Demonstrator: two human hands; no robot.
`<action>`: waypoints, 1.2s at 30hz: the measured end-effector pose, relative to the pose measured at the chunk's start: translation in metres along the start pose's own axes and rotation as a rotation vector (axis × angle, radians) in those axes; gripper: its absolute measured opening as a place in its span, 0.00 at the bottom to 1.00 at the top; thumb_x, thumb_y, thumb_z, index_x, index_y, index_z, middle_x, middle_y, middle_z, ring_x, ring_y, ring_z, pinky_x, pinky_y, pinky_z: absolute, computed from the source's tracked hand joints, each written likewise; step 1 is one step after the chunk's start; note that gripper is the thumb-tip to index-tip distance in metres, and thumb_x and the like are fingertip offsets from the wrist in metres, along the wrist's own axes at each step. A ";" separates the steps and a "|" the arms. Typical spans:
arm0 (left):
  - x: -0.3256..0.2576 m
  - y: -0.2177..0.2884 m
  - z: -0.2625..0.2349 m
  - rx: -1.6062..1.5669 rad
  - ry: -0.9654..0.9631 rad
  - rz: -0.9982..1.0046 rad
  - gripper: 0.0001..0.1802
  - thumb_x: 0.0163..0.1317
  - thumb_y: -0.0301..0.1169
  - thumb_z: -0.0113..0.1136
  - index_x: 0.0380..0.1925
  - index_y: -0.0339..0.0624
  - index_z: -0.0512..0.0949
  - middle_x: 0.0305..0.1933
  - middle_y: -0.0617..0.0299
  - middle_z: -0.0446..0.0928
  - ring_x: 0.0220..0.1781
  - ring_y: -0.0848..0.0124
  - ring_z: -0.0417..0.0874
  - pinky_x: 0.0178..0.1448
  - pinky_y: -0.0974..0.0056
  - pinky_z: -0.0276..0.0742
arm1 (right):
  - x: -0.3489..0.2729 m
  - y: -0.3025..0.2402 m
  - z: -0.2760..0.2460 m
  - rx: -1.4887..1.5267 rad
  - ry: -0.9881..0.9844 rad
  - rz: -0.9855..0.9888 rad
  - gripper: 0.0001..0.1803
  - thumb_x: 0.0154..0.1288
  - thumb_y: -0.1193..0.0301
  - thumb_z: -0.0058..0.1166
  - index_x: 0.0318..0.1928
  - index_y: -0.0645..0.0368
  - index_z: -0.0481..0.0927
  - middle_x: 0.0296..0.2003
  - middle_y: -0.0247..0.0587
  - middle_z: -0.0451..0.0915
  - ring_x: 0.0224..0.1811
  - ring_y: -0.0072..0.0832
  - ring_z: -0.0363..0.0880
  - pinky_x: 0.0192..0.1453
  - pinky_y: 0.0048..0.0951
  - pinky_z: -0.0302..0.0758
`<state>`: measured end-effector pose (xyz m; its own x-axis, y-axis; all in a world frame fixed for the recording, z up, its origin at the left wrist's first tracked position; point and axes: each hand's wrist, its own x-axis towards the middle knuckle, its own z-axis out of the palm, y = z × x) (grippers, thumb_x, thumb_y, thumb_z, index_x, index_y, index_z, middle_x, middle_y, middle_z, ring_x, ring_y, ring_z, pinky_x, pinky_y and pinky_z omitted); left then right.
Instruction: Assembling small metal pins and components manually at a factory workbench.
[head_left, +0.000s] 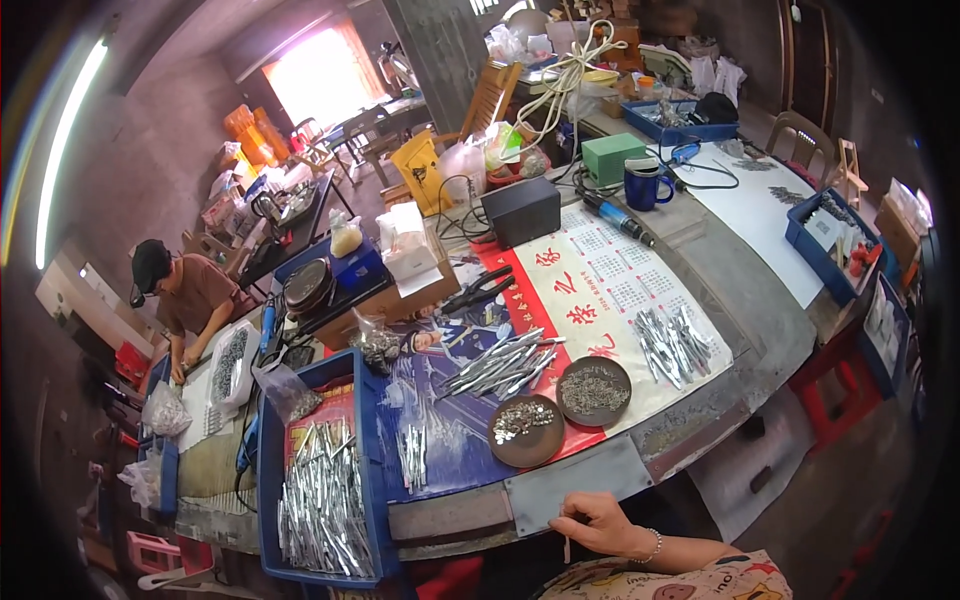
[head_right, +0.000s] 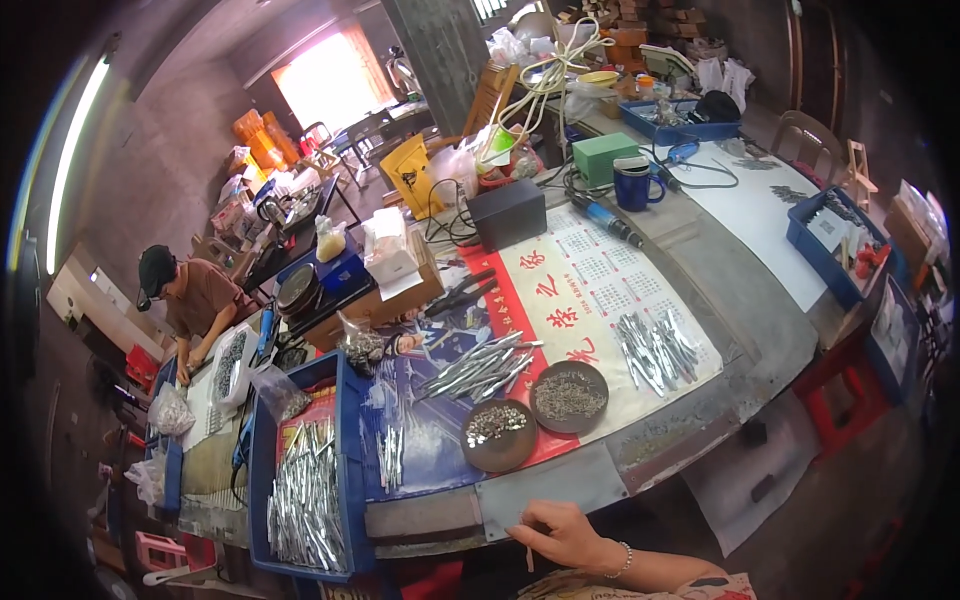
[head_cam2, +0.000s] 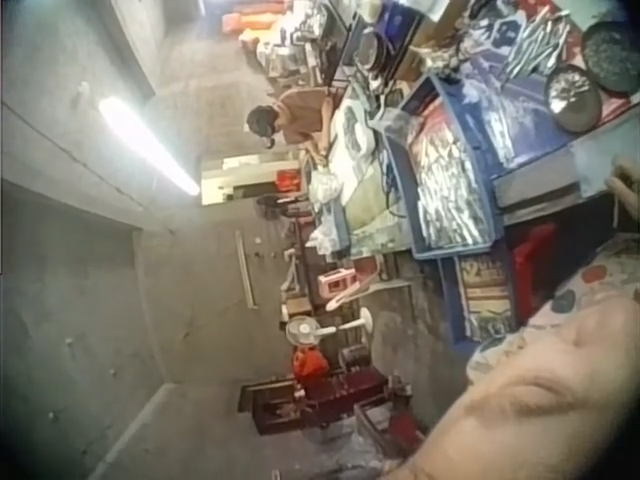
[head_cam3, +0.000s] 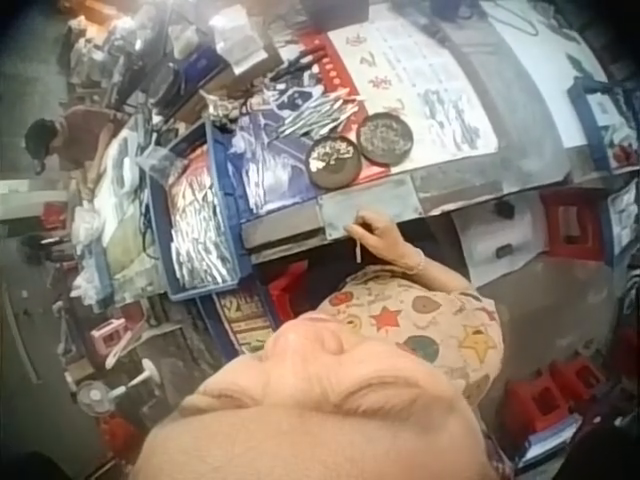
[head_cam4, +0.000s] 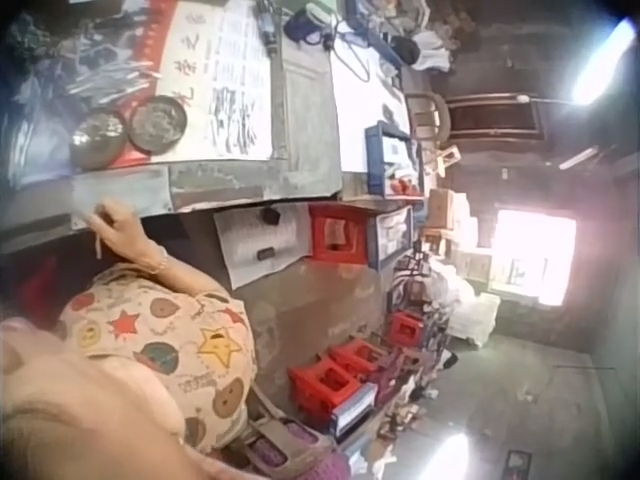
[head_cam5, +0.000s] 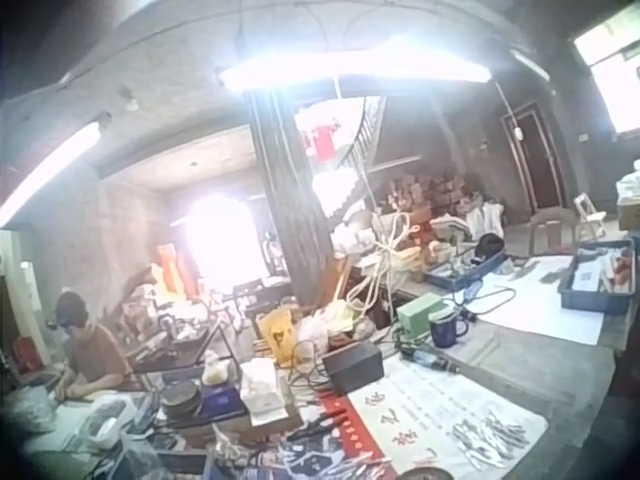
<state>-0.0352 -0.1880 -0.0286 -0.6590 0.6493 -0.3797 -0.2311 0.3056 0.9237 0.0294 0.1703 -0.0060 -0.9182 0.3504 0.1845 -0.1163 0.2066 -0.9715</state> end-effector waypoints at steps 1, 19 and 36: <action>0.001 0.000 0.001 0.007 -0.003 -0.005 0.12 0.67 0.29 0.52 0.47 0.36 0.72 0.40 0.50 0.76 0.41 0.67 0.77 0.44 0.66 0.73 | -0.002 0.000 -0.001 -0.005 0.014 0.006 0.12 0.59 0.70 0.61 0.25 0.62 0.74 0.19 0.38 0.73 0.18 0.23 0.70 0.22 0.25 0.66; 0.160 0.024 0.045 0.182 -0.629 0.006 0.12 0.66 0.29 0.52 0.47 0.36 0.72 0.41 0.50 0.76 0.42 0.67 0.77 0.46 0.65 0.74 | -0.005 -0.009 0.005 -0.057 -0.014 -0.137 0.12 0.66 0.69 0.53 0.27 0.61 0.77 0.16 0.38 0.77 0.15 0.25 0.77 0.22 0.27 0.71; 0.132 0.023 0.044 0.253 -0.375 -0.004 0.12 0.66 0.28 0.52 0.47 0.36 0.72 0.42 0.49 0.76 0.44 0.67 0.77 0.47 0.65 0.74 | -0.011 -0.012 0.000 -0.016 -0.040 -0.110 0.12 0.64 0.67 0.57 0.26 0.61 0.77 0.18 0.41 0.76 0.18 0.28 0.76 0.24 0.30 0.70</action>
<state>-0.0963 -0.0645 -0.0599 -0.3426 0.8409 -0.4189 -0.0205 0.4391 0.8982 0.0404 0.1640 0.0035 -0.9147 0.2885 0.2831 -0.2111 0.2563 -0.9433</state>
